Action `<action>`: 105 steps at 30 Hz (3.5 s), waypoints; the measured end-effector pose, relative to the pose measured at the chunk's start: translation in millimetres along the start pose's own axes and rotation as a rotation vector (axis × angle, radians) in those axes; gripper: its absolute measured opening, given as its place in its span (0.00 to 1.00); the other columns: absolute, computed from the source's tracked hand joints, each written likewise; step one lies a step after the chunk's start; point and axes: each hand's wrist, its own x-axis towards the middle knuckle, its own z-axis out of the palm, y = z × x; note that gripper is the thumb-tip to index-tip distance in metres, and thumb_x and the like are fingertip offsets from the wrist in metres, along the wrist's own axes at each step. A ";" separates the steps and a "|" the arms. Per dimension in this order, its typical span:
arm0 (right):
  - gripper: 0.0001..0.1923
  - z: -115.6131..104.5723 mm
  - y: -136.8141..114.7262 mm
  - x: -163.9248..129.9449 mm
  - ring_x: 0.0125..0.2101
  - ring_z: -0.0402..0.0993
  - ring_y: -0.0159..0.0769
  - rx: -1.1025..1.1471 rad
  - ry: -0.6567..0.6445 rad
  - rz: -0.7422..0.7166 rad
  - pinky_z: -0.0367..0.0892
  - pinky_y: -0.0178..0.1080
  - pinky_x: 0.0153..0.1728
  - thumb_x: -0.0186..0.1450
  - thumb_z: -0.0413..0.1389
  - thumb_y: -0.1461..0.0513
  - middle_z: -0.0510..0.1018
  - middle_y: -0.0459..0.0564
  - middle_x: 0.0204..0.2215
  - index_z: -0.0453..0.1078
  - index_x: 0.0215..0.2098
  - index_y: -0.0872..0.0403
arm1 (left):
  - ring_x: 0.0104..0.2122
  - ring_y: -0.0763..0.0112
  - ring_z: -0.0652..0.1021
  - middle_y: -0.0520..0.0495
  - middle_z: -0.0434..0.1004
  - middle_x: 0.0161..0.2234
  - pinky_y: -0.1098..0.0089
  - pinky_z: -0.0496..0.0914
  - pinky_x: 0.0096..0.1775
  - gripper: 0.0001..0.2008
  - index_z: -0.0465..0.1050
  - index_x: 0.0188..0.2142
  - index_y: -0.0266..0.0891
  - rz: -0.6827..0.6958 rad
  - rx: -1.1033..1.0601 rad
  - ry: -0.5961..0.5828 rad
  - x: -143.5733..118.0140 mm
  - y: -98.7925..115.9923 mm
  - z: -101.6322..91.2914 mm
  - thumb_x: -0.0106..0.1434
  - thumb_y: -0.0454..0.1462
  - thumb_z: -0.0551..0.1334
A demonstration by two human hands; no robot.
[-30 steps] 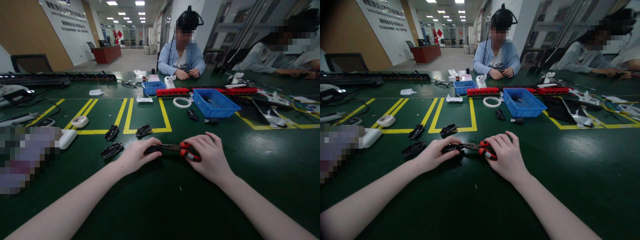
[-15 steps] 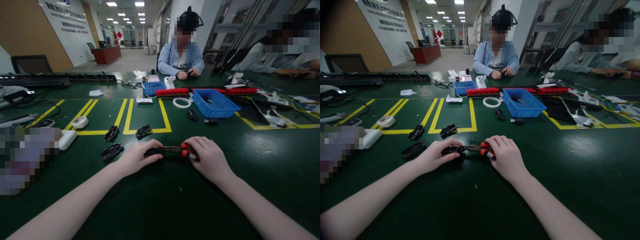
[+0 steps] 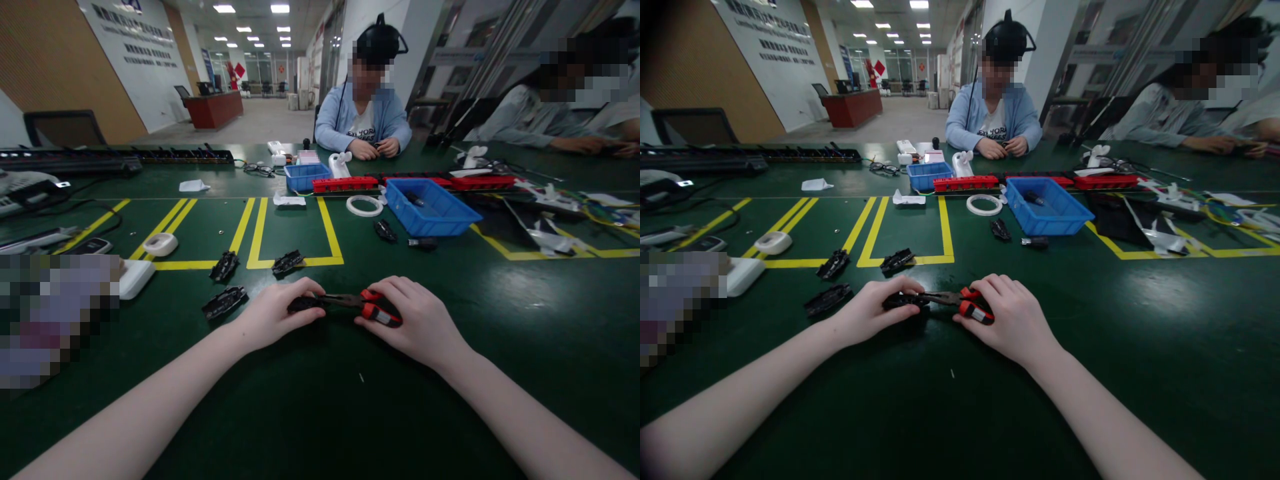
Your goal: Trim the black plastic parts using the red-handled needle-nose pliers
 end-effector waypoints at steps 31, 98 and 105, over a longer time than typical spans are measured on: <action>0.12 1.0 -5.2 -2.0 0.37 0.75 0.41 0.154 -0.102 0.114 0.73 0.43 0.36 0.60 0.57 0.62 0.77 0.50 0.38 0.69 0.43 0.52 | 0.44 0.63 0.77 0.48 0.76 0.46 0.63 0.72 0.45 0.13 0.68 0.49 0.41 0.022 -0.017 0.096 0.5 -4.6 2.8 0.66 0.40 0.63; 0.17 1.3 -9.5 -6.3 0.40 0.73 0.45 0.025 0.045 0.034 0.68 0.45 0.36 0.60 0.59 0.60 0.77 0.54 0.42 0.68 0.48 0.53 | 0.49 0.52 0.69 0.39 0.66 0.51 0.52 0.66 0.50 0.33 0.60 0.58 0.37 -0.048 0.434 0.101 0.8 -10.3 15.1 0.64 0.57 0.57; 0.14 2.5 -5.1 -3.7 0.40 0.74 0.44 0.092 0.033 0.106 0.70 0.46 0.37 0.61 0.59 0.57 0.77 0.53 0.40 0.70 0.45 0.52 | 0.53 0.49 0.66 0.39 0.62 0.58 0.51 0.64 0.53 0.40 0.50 0.66 0.39 -0.045 0.414 0.058 0.0 -14.0 15.0 0.63 0.58 0.57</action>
